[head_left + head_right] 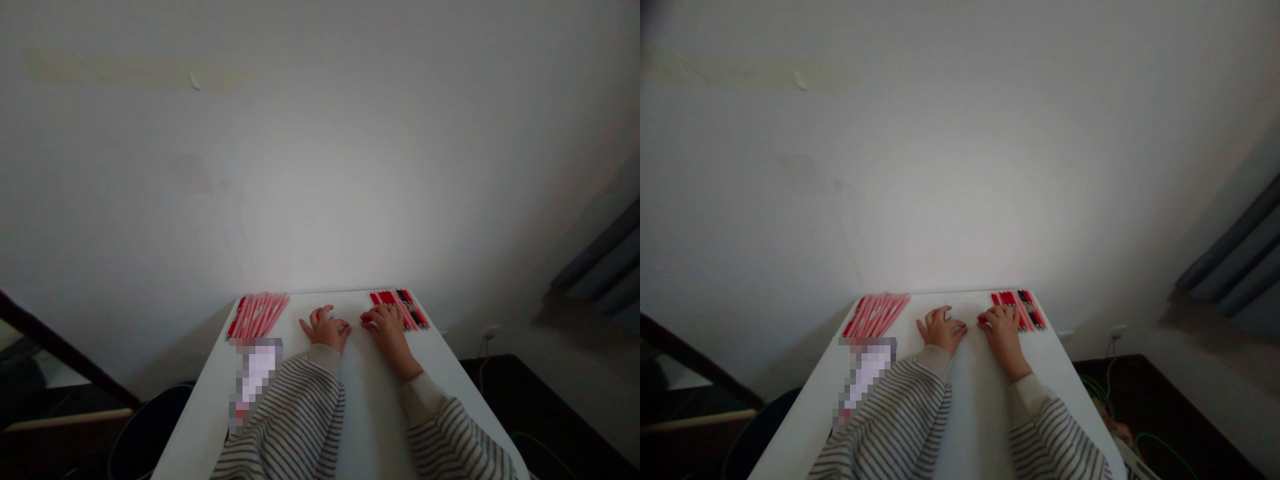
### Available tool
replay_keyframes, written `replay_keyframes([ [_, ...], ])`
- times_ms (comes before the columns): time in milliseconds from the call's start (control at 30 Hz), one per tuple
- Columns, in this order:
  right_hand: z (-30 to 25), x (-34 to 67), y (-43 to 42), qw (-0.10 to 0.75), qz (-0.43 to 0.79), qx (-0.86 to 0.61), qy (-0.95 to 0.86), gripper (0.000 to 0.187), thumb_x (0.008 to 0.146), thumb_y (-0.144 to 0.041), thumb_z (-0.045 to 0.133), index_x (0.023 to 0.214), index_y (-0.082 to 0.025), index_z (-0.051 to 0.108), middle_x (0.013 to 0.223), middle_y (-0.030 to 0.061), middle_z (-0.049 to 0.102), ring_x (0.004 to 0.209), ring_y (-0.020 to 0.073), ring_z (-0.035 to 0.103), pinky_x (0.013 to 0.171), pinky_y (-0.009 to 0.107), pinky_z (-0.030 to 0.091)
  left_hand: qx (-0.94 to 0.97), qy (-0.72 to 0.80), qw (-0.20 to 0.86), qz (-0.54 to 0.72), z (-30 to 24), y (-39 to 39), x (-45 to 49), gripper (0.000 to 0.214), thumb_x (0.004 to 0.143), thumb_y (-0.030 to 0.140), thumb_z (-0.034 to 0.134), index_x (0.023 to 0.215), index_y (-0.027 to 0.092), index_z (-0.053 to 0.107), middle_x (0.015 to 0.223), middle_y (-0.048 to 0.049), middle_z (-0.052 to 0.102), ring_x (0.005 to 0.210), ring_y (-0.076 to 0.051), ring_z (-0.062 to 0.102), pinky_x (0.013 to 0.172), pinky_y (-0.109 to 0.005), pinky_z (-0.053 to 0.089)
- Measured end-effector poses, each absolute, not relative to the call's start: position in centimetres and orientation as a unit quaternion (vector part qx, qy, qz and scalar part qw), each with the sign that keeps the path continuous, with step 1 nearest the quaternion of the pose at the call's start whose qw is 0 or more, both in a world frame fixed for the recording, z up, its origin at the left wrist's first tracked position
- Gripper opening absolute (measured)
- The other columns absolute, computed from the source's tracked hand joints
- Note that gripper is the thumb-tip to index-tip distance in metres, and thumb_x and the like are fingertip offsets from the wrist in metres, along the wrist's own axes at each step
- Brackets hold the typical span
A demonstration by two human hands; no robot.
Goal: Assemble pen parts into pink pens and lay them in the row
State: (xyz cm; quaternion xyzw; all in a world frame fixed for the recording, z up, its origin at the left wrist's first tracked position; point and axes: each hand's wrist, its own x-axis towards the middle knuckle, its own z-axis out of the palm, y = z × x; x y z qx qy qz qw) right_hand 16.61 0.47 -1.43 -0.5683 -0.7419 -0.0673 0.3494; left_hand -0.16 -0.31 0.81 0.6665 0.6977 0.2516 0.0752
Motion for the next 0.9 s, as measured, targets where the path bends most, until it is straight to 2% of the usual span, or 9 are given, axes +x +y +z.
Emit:
replay_keyframes([
  [200, -1.36, 16.52, 0.32, 0.358, -0.071, -0.581, -0.728, 0.017, 0.086, -0.035, 0.057, 0.096, -0.032, 0.07, 0.097, 0.0045, 0.064, 0.099, 0.0247, 0.048, 0.094, 0.045, 0.029, 0.668, 0.7, 0.083, 0.239, 0.85, -0.27, -0.24, 0.009, 0.067, 0.04, 0.072, 0.077, 0.042, 0.072, 0.135, 0.0063, 0.052, 0.13, -0.026, 0.033, 0.109, -0.069, 0.006],
  [433, -1.18, 16.42, 0.17, 0.34, -0.057, -0.578, -0.74, 0.023, 0.087, -0.031, 0.055, 0.107, -0.031, 0.067, 0.098, 0.0036, 0.066, 0.103, 0.0245, 0.046, 0.096, 0.044, 0.027, 0.667, 0.701, 0.096, 0.235, 1.43, -0.6, -0.28, 0.011, 0.067, 0.046, 0.071, 0.078, 0.043, 0.072, 0.134, 0.0058, 0.052, 0.129, -0.027, 0.034, 0.109, -0.069, 0.007],
  [633, -1.01, 16.33, -0.03, 0.334, -0.054, -0.595, -0.729, 0.015, 0.085, -0.028, 0.058, 0.094, -0.03, 0.07, 0.102, 0.0034, 0.064, 0.104, 0.0244, 0.046, 0.096, 0.044, 0.028, 0.667, 0.698, 0.085, 0.247, 1.08, -0.52, -0.28, 0.01, 0.067, 0.043, 0.072, 0.077, 0.041, 0.073, 0.133, 0.0047, 0.053, 0.128, -0.028, 0.035, 0.108, -0.07, 0.01],
  [900, -1.19, 16.54, 0.09, 0.326, -0.056, -0.617, -0.714, 0.015, 0.082, -0.029, 0.062, 0.094, -0.031, 0.071, 0.103, 0.0056, 0.059, 0.102, 0.0247, 0.045, 0.092, 0.043, 0.031, 0.659, 0.7, 0.069, 0.265, 0.75, -0.42, -0.36, 0.01, 0.069, 0.035, 0.072, 0.079, 0.038, 0.072, 0.132, 0.0036, 0.053, 0.128, -0.027, 0.036, 0.109, -0.069, 0.009],
])
